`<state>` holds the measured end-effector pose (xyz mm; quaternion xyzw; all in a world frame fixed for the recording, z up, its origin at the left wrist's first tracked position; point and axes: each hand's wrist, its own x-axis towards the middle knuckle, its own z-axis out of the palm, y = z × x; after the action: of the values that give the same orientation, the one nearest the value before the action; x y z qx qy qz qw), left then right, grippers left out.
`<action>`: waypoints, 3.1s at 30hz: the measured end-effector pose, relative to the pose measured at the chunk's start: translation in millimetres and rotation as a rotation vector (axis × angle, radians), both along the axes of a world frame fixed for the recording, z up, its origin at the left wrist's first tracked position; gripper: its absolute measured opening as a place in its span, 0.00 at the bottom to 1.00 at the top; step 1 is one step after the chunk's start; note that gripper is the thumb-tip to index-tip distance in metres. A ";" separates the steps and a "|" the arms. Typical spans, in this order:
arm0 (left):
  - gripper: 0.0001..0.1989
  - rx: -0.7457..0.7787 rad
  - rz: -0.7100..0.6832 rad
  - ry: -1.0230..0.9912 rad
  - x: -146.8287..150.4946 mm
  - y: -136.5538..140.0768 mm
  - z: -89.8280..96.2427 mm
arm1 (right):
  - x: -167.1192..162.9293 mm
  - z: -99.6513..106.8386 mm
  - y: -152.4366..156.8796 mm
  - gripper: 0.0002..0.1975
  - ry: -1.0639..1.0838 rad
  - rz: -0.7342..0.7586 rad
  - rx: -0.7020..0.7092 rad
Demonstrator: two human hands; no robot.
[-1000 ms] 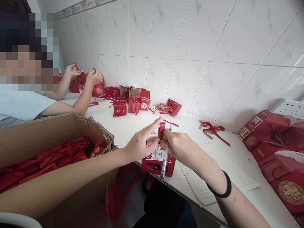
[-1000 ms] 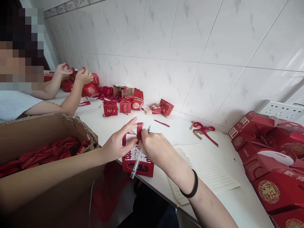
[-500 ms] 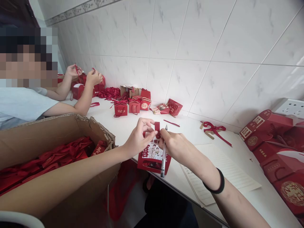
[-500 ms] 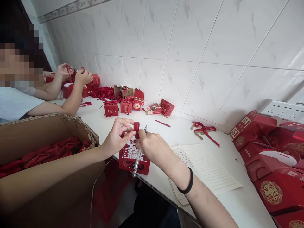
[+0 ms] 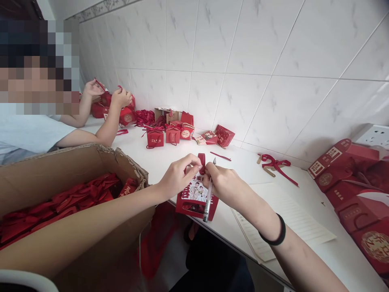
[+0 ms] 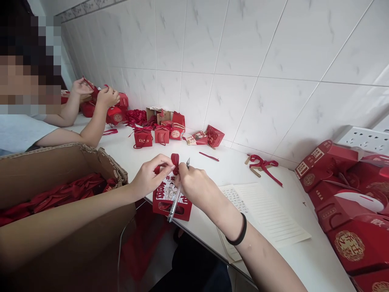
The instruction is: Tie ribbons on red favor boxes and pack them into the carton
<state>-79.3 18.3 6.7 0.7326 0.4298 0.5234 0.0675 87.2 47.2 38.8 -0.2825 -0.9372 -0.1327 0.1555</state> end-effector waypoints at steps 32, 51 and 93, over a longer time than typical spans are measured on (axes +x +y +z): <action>0.16 0.200 -0.052 0.133 4.1 1.9 -2.6 | 8.8 8.1 -9.3 0.15 -0.298 -0.005 0.487; 0.13 -0.005 -0.042 -0.091 10.6 -2.2 4.5 | 10.6 13.4 -4.7 0.05 -0.158 -0.018 0.082; 0.13 0.027 -0.047 -0.051 7.9 1.0 2.9 | 7.6 0.0 3.9 0.07 -0.111 0.110 0.452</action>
<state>-71.5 19.3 9.5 0.7299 0.4034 0.5459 0.0807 94.8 51.1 38.7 -0.1811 -0.9048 -0.3457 0.1701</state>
